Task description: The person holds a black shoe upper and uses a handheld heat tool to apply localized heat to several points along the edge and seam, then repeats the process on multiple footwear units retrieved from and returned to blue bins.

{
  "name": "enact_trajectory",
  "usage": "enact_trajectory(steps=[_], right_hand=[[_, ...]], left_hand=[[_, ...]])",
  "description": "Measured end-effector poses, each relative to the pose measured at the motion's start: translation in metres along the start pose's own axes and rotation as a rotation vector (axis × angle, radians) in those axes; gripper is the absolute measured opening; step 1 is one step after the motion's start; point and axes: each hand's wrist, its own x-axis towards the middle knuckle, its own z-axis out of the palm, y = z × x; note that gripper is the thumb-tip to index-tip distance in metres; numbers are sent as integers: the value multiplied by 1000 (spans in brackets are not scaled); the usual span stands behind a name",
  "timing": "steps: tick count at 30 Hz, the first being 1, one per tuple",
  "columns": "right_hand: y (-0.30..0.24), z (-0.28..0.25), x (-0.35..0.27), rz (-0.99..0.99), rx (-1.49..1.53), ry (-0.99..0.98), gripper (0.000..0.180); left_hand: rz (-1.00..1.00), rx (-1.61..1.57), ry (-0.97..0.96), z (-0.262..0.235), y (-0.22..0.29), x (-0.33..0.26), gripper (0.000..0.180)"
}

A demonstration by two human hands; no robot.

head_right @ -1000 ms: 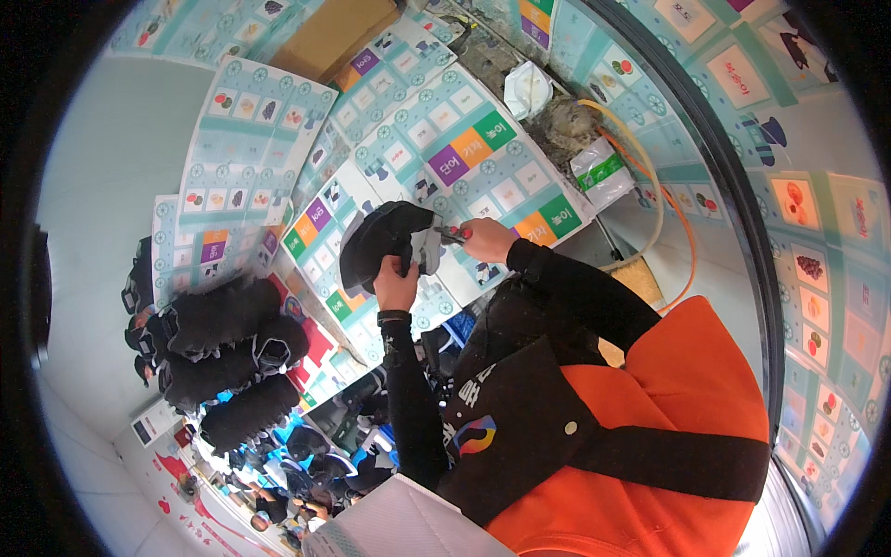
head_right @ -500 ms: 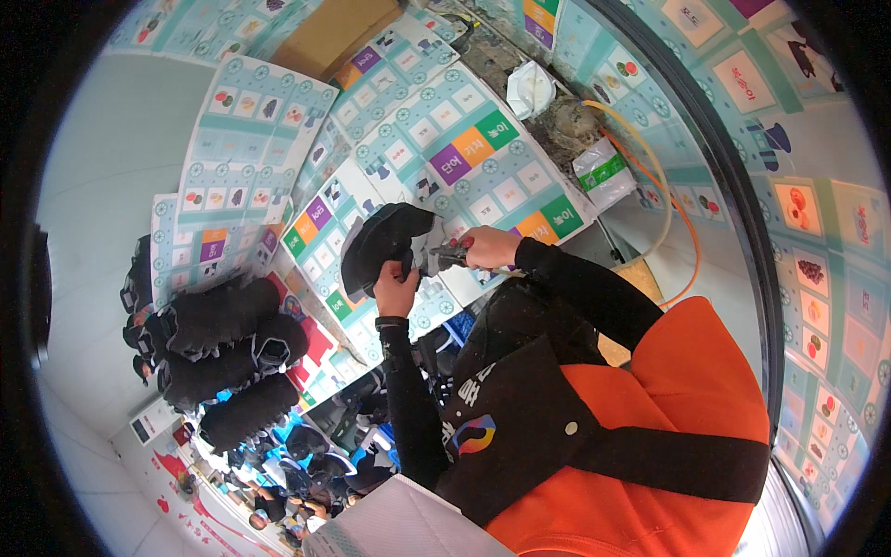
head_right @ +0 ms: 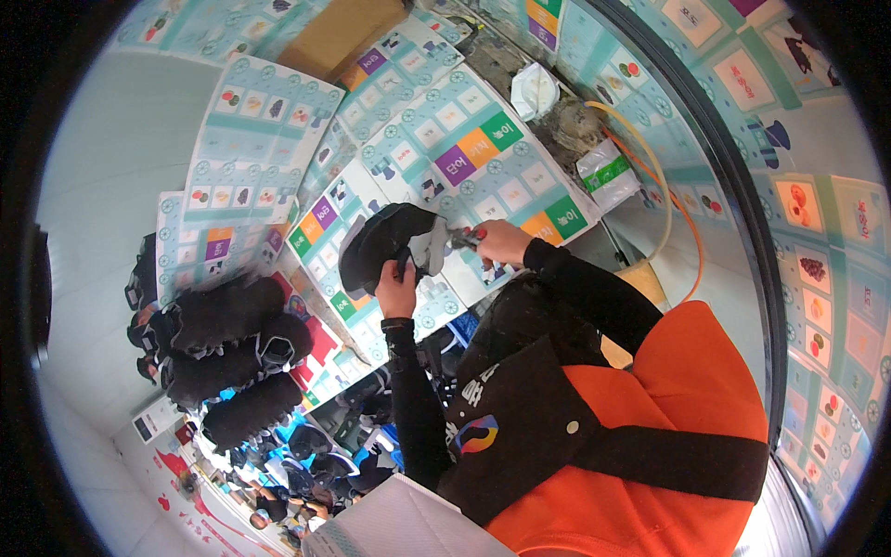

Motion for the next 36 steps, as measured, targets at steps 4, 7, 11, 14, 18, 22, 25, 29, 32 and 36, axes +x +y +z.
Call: enact_trajectory(steps=[4, 7, 11, 14, 18, 22, 25, 29, 32, 36], right_hand=[[32, -17, 24, -222, -301, 357, 28], [67, -49, 30, -261, -575, 596, 31], [97, -62, 53, -238, -867, 810, 46], [52, -38, 45, -381, -762, 632, 57], [-25, 18, 7, -317, 57, -28, 68], [-47, 28, 8, -464, -156, 211, 52], [-57, 31, 2, -481, -222, 239, 43], [-46, 29, 10, -396, 236, 153, 33], [-50, 22, 11, -356, 264, -107, 41], [-56, 17, 33, -158, 476, -97, 59]], left_hand=[[65, 44, 355, -34, -22, -8, 20], [-13, 91, 479, -73, -4, -32, 25], [-109, -44, 399, -108, -30, -66, 31], [-154, -490, 326, -101, -36, -88, 27], [-124, -439, 207, -75, 1, -87, 28], [-115, -559, 182, -72, 10, -82, 28], [-125, -675, 168, -75, 2, -82, 26], [-148, -1036, 112, -88, 7, -86, 28], [-149, -1070, 70, -91, -4, -91, 30], [-122, -1061, -32, -91, -4, -92, 29]])
